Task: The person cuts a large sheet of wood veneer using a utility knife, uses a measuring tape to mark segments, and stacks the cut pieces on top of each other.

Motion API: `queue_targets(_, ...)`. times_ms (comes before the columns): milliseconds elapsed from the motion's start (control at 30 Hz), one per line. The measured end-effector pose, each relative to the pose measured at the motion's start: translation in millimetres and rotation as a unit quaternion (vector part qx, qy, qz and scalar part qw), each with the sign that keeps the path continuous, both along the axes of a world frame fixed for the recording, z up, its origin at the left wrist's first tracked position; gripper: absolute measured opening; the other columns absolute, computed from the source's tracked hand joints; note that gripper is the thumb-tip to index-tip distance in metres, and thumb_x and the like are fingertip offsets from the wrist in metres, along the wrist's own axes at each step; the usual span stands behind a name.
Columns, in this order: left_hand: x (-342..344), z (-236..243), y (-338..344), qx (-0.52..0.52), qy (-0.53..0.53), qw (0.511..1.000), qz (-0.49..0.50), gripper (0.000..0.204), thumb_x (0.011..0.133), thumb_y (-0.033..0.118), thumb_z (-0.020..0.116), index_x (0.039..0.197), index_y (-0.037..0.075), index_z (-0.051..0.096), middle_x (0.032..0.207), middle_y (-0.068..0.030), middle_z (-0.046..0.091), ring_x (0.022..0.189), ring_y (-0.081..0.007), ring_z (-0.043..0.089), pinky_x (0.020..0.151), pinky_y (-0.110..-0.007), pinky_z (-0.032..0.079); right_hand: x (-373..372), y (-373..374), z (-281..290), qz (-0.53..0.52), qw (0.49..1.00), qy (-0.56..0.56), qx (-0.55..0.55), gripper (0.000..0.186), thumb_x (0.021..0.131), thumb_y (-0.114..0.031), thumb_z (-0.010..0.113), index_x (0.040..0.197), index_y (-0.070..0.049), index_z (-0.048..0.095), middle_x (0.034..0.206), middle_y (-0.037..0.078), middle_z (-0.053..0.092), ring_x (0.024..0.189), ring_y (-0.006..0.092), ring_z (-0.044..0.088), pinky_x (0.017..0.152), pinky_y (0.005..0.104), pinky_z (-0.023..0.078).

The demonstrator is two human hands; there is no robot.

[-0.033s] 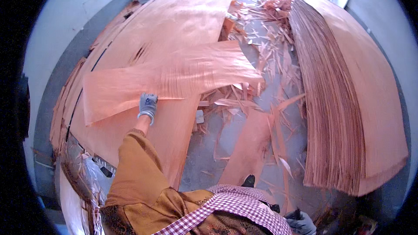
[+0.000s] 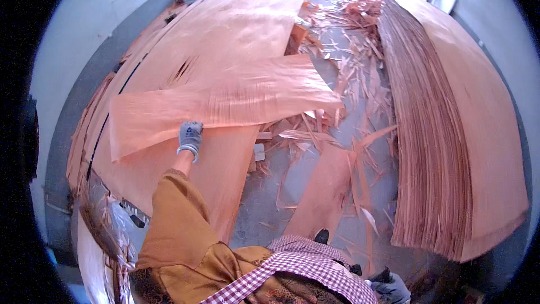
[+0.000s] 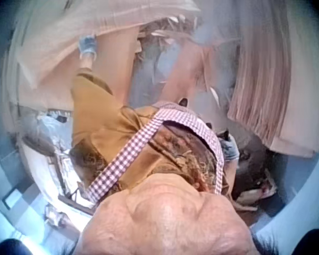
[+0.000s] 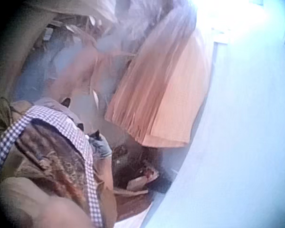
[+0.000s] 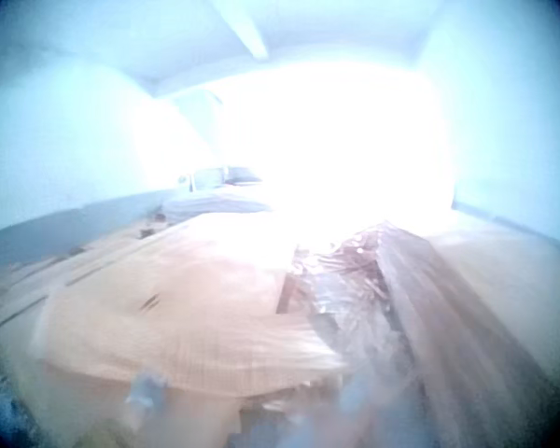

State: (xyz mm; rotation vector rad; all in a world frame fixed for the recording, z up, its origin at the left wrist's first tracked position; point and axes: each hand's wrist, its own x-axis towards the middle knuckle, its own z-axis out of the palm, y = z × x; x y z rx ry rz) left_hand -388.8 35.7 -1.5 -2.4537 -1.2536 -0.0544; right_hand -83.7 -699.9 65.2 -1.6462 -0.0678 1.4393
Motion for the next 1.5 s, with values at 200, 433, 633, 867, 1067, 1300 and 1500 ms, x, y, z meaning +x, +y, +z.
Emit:
queue_targets(200,27.5,129.8,-82.0,0.102,-0.185,0.977,0.025,0.004,0.079,0.01,0.052,0.075,0.012,0.055,0.071,-0.0107,0.059,0.07,-0.0317,0.059,0.059,-0.043,0.047,177.5,148.7,-31.9,0.146,0.979,0.125,0.064,0.029,0.08,0.0,0.067,0.108,0.004,0.06,0.106,0.01,0.064,0.095,0.0192,0.061,0.086,0.0327,0.049)
queue_targets(433,38.5,241.1,9.3,0.217,-0.145,0.949,0.177,0.019,0.09,0.023,0.047,0.086,0.011,0.061,0.084,-0.0166,0.064,0.077,-0.0349,0.063,0.064,-0.046,0.051,256.1,385.1,-33.8,0.334,0.928,0.001,0.167,0.03,0.082,-0.001,0.064,0.111,0.002,0.058,0.099,0.006,0.065,0.088,0.0169,0.061,0.08,0.0311,0.049)
queue_targets(633,29.9,325.6,130.3,0.325,-0.106,0.896,0.284,0.026,0.089,0.033,0.051,0.108,0.019,0.061,0.103,-0.0172,0.063,0.092,-0.0413,0.059,0.078,-0.049,0.049,319.4,545.9,15.6,0.33,0.918,-0.115,0.186,0.023,0.084,-0.004,0.062,0.106,0.002,0.06,0.088,0.005,0.064,0.074,0.0135,0.058,0.067,0.0277,0.047)
queue_targets(867,146.2,313.7,200.9,0.461,-0.116,0.871,0.125,0.01,0.086,0.011,0.049,0.09,0.01,0.058,0.073,-0.0119,0.059,0.066,-0.0307,0.059,0.059,-0.041,0.049,411.8,679.6,36.2,0.342,0.911,-0.138,0.184,0.02,0.082,0.001,0.059,0.102,0.001,0.061,0.084,0.006,0.064,0.071,0.0148,0.059,0.063,0.0274,0.048)
queue_targets(1067,203.8,120.3,270.4,0.155,-0.068,0.971,0.171,0.039,0.084,0.029,0.058,0.119,0.012,0.052,0.112,-0.0144,0.058,0.099,-0.034,0.057,0.082,-0.043,0.046,468.9,828.6,53.9,0.471,0.874,-0.02,0.115,0.026,0.072,0.001,0.068,0.097,0.004,0.06,0.088,0.007,0.064,0.078,0.0157,0.062,0.068,0.0303,0.052)
queue_targets(1300,226.9,49.0,131.5,-0.065,-0.319,0.841,0.433,0.034,0.087,0.029,0.057,0.109,0.005,0.062,0.11,-0.0136,0.063,0.101,-0.0294,0.06,0.087,-0.036,0.047,499.8,910.2,-35.4,0.706,0.7,0.11,0.011,0.023,0.079,-0.003,0.069,0.1,-0.001,0.06,0.092,0.001,0.062,0.083,0.009,0.054,0.077,0.0273,0.046)
queue_targets(1500,236.0,3.2,-105.3,0.141,-0.701,0.32,0.621,0.019,0.086,0.022,0.058,0.073,0.009,0.06,0.068,-0.0039,0.058,0.065,-0.0094,0.055,0.055,-0.026,0.045,475.4,975.5,-34.1,0.776,0.621,0.115,0.007,0.021,0.08,-0.007,0.067,0.099,0.0,0.06,0.09,0.0,0.062,0.082,0.0082,0.053,0.076,0.0267,0.045)
